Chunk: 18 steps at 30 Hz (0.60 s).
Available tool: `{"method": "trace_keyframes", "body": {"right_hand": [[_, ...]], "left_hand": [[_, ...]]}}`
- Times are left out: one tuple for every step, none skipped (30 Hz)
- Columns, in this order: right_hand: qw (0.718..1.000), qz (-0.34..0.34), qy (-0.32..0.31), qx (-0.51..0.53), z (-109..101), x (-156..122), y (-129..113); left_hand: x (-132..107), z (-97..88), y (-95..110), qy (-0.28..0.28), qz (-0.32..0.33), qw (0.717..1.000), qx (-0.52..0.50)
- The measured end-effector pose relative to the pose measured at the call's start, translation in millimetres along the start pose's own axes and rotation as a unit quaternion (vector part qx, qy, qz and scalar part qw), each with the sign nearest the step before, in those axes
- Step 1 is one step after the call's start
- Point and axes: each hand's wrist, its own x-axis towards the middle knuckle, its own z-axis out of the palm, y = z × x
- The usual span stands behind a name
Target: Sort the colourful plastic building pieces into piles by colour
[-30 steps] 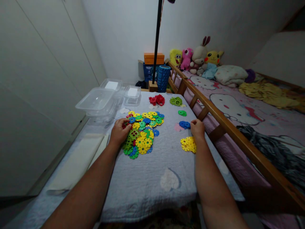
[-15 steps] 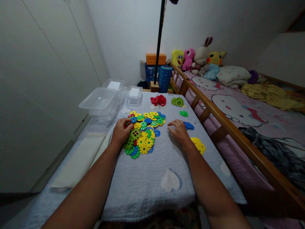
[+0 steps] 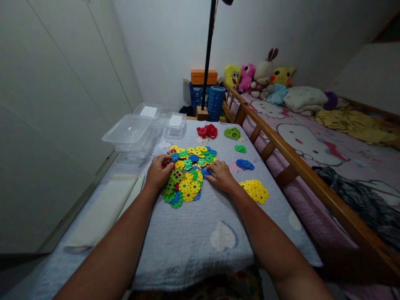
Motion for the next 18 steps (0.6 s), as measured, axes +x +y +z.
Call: {"method": "trace_keyframes", "body": {"right_hand": [[1.000, 0.000, 0.003, 0.012, -0.6, 0.2, 0.0], [1.000, -0.001, 0.007, 0.028, -1.4, 0.4, 0.3], [0.999, -0.005, 0.008, 0.046, -2.5, 0.6, 1.2], [0.998, -0.009, 0.009, 0.068, -4.0, 0.8, 2.7], [0.996, -0.011, 0.011, 0.090, -5.9, 1.0, 5.1], [0.994, -0.009, 0.015, 0.112, -8.2, 1.1, 8.5], [0.991, -0.001, 0.025, 0.131, -10.9, 1.2, 13.2], [0.989, 0.011, 0.041, 0.144, -14.1, 1.0, 19.1], [0.986, 0.029, 0.061, 0.151, -17.6, 0.7, 26.2], [0.984, 0.051, 0.083, 0.152, -21.4, 0.0, 34.3], [0.980, 0.075, 0.105, 0.149, -25.4, -1.1, 43.2], [0.976, 0.099, 0.127, 0.144, -29.4, -2.7, 52.4], [0.972, 0.123, 0.146, 0.140, -33.3, -4.6, 61.6], [0.966, 0.145, 0.163, 0.137, -37.0, -6.9, 70.6], [0.961, 0.164, 0.178, 0.135, -40.2, -9.4, 79.0], [0.956, 0.181, 0.188, 0.134, -43.0, -12.1, 86.6], [0.951, 0.198, 0.197, 0.130, -45.1, -14.6, 93.4], [0.947, 0.214, 0.204, 0.126, -46.5, -16.8, 99.3]], "left_hand": [[0.1, 0.2, -0.2, 0.000, -0.001, 1.000, -0.001], [0.2, 0.3, -0.3, 0.000, -0.001, 1.000, -0.002], [0.2, 0.5, -0.4, 0.000, -0.001, 1.000, -0.002], [0.3, 0.5, -0.5, 0.001, -0.001, 1.000, -0.002], [0.3, 0.6, -0.6, 0.001, 0.000, 1.000, -0.001], [0.3, 0.6, -0.6, 0.001, 0.000, 1.000, 0.000], [0.3, 0.6, -0.6, 0.000, 0.001, 1.000, 0.002], [0.3, 0.5, -0.6, 0.000, 0.001, 1.000, 0.003], [0.3, 0.5, -0.6, -0.001, 0.001, 1.000, 0.004], [0.3, 0.5, -0.6, -0.001, 0.001, 1.000, 0.004], [0.3, 0.5, -0.7, -0.002, 0.001, 1.000, 0.004], [0.4, 0.5, -0.7, -0.003, 0.001, 1.000, 0.004], [0.4, 0.4, -0.8, -0.003, 0.000, 1.000, 0.004], [0.4, 0.4, -1.0, -0.003, 0.000, 1.000, 0.004], [0.5, 0.3, -1.1, -0.003, 0.001, 1.000, 0.005], [0.5, 0.3, -1.1, -0.004, 0.003, 1.000, 0.006], [0.5, 0.2, -1.2, -0.005, 0.004, 1.000, 0.007], [0.5, 0.1, -1.3, -0.006, 0.004, 1.000, 0.008]]}}
